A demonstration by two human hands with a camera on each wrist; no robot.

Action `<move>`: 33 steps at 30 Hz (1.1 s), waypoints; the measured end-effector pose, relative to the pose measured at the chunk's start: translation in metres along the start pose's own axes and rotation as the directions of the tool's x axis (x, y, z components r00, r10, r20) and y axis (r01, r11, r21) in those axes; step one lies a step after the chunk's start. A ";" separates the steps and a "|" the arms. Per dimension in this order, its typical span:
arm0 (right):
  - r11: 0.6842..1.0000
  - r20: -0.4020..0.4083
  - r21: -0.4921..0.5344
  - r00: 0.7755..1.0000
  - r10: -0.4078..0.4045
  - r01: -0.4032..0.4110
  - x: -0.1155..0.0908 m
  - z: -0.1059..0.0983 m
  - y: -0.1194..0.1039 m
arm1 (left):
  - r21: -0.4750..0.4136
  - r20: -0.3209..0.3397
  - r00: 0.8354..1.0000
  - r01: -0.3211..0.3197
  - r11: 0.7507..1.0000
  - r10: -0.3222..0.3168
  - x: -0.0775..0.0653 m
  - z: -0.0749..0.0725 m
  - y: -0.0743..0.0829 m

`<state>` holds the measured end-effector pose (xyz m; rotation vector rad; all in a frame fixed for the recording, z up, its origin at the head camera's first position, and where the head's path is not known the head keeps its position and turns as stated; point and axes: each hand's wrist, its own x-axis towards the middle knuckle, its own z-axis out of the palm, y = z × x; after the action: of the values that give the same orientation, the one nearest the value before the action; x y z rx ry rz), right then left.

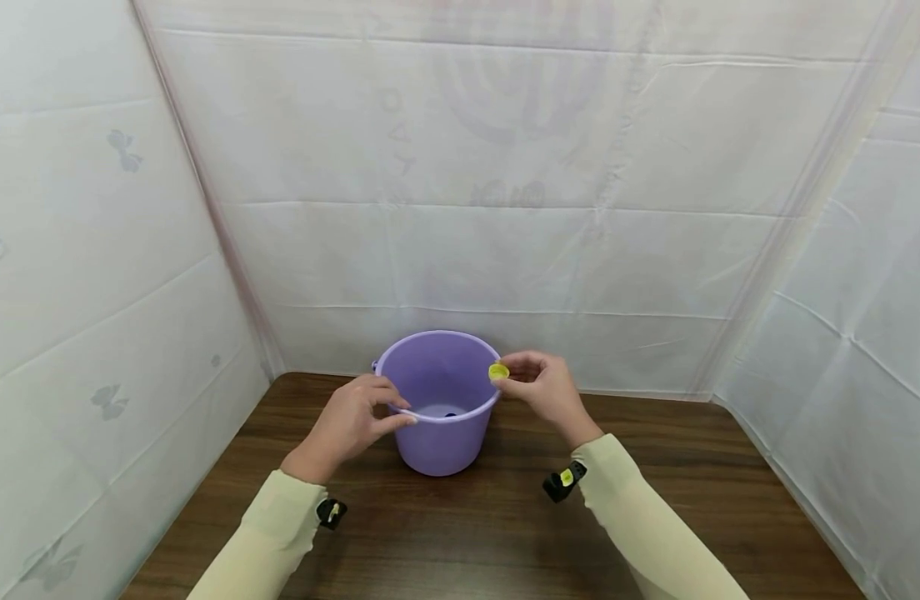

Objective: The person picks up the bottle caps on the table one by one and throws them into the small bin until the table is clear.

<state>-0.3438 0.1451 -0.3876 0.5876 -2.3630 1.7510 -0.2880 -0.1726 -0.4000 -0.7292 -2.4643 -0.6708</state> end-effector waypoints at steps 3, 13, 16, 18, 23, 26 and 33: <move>1.000 0.006 0.004 1.000 -0.002 0.002 0.003 0.003 -0.002 | 0.002 0.002 1.000 -0.002 1.000 0.002 0.000 0.000 0.000; 1.000 0.036 0.019 0.999 -0.018 0.018 0.011 0.014 -0.005 | 0.006 0.004 1.000 0.002 1.000 -0.002 0.000 0.000 0.000; 0.999 0.039 0.024 0.999 -0.022 0.021 0.014 0.017 -0.005 | 0.006 0.006 1.000 0.007 1.000 -0.007 0.000 0.000 0.000; 1.000 0.039 0.023 0.999 -0.020 0.019 0.015 0.019 -0.005 | 0.006 0.007 1.000 0.010 1.000 -0.010 0.000 0.000 0.000; 1.000 0.032 0.011 0.999 -0.012 0.012 0.017 0.024 -0.007 | 0.002 0.008 1.000 0.008 1.000 -0.008 0.001 0.000 0.000; 1.000 0.033 0.012 0.999 -0.014 0.013 0.018 0.026 -0.009 | 0.003 0.010 1.000 0.009 1.000 -0.009 0.001 0.000 0.000; 0.999 0.040 0.028 0.999 -0.029 0.028 0.019 0.034 -0.009 | 0.003 0.008 1.000 0.007 1.000 -0.007 0.000 0.000 0.001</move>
<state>-0.3540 0.1068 -0.3831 0.6631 -2.3483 1.7785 -0.2880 -0.1722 -0.3993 -0.7237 -2.4760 -0.6673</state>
